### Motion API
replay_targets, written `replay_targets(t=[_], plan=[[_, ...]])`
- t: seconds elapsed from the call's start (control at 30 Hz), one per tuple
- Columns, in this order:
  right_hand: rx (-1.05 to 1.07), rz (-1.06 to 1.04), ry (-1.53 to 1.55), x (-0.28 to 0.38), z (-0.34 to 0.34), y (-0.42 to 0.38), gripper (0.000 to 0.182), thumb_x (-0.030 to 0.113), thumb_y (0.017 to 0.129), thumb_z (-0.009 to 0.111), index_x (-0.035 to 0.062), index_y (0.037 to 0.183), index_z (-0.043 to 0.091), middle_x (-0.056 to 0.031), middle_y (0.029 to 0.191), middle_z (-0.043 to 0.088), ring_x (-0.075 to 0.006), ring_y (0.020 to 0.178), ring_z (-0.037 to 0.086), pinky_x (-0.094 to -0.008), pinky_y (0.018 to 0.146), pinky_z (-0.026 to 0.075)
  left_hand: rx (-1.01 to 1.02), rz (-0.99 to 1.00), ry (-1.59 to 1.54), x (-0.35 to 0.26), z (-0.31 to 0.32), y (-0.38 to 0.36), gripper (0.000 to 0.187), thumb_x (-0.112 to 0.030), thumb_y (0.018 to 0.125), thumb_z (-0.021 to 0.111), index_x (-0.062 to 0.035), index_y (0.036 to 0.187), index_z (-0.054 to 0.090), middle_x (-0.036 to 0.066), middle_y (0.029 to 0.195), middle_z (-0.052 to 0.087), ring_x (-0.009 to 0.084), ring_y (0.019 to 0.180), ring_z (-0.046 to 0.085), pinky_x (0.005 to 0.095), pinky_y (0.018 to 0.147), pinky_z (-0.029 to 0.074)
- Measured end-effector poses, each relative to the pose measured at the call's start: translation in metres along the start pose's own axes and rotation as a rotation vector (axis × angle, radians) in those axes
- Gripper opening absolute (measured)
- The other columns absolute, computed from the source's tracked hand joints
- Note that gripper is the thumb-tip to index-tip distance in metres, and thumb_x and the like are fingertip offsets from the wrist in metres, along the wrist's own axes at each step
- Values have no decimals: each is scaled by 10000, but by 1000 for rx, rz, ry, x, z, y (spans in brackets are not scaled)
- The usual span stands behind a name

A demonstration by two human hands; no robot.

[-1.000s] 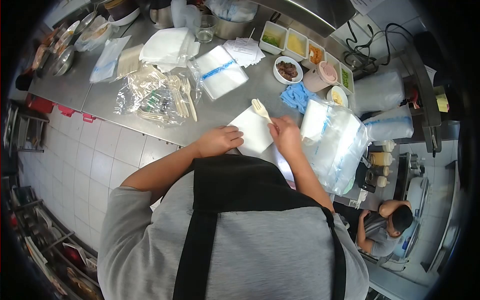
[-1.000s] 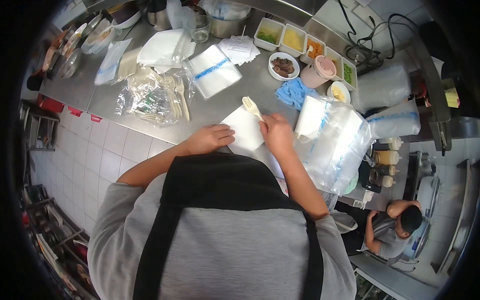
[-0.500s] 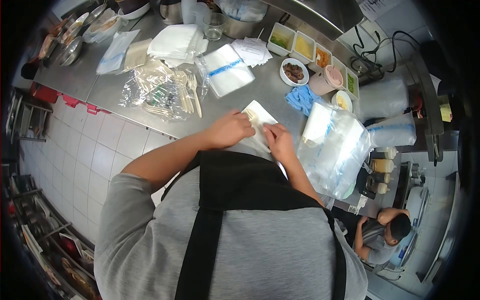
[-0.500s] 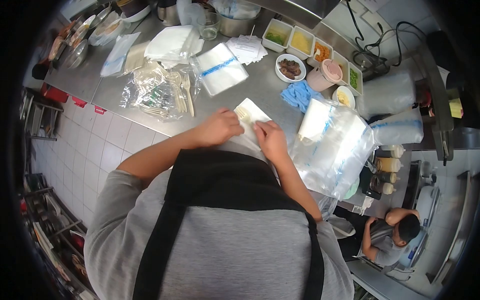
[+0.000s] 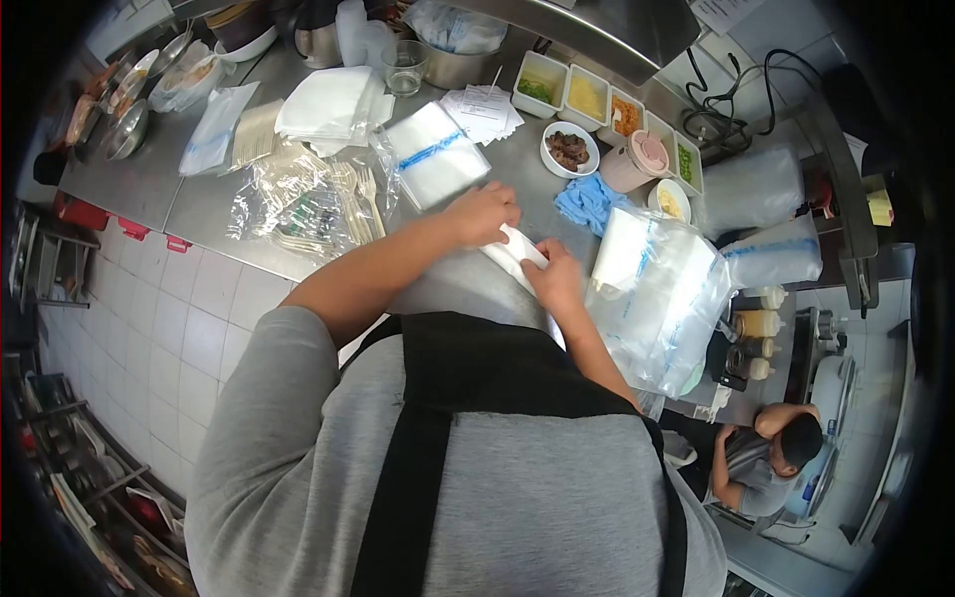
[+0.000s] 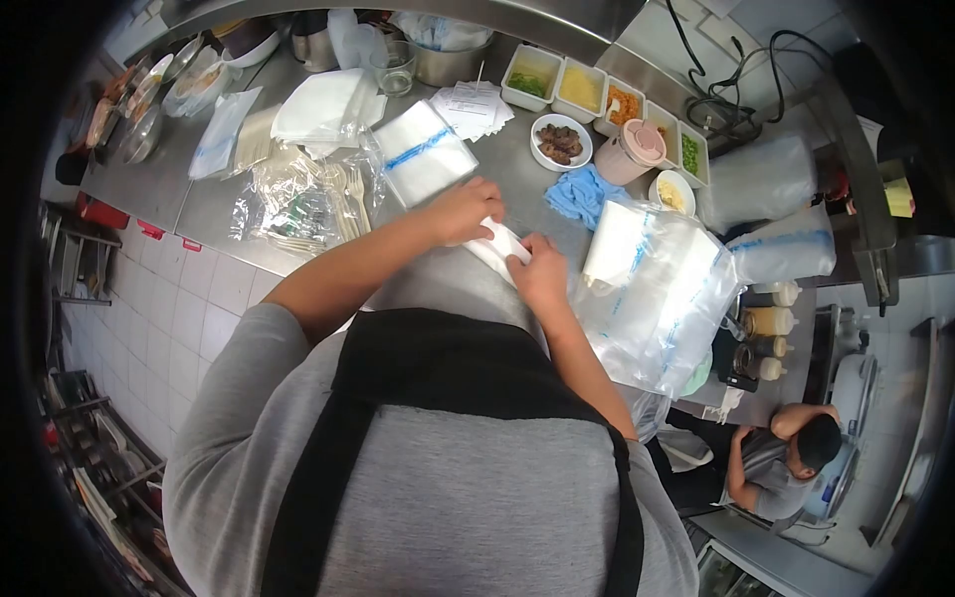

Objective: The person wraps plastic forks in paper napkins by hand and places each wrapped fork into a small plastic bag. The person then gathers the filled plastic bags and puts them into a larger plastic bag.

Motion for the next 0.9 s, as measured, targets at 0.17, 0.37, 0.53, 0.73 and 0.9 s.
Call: replay_targets(t=[0.17,0.37,0.53,0.73,0.9], plan=[[-117,-316,-75,14,-4,17,266,114,684,677,32,931,625,-162,1063,552,-339,900,583,-393,741,506,-39,107,132,-5,16,0,216,-174,743,693,-78,901,581,71,996,546,280,992,543,395,819,479],[203,48,241,-20,-2,21,257,38,700,655,19,944,575,-154,956,603,-277,808,623,-342,703,503,-219,321,-5,-21,5,2,208,-186,790,642,-93,966,584,65,933,546,277,912,573,388,793,493],[-150,74,325,-48,-29,-19,291,-11,736,614,16,1007,510,-137,825,635,-219,729,636,-326,675,492,-371,155,76,-21,17,67,239,-202,828,610,-118,1052,609,78,982,556,281,942,571,384,810,495],[-122,211,368,-59,-37,-48,295,-4,776,594,28,1044,474,-111,791,632,-181,736,625,-297,671,475,-154,3,206,-19,40,118,262,-215,871,542,-111,1107,588,89,1079,543,275,1037,539,393,805,503],[-131,208,354,-67,-37,-51,274,0,775,598,22,1022,481,-103,782,630,-173,719,615,-294,670,472,-239,58,175,-22,27,110,298,-260,838,602,-111,1093,561,91,1086,534,279,1034,542,403,770,511]])
Point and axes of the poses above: each hand's wrist, its own y-axis towards the middle knuckle, its own z-axis out of the palm, x = y × z, the point moved 5 cm from there along y, towards the middle knuckle
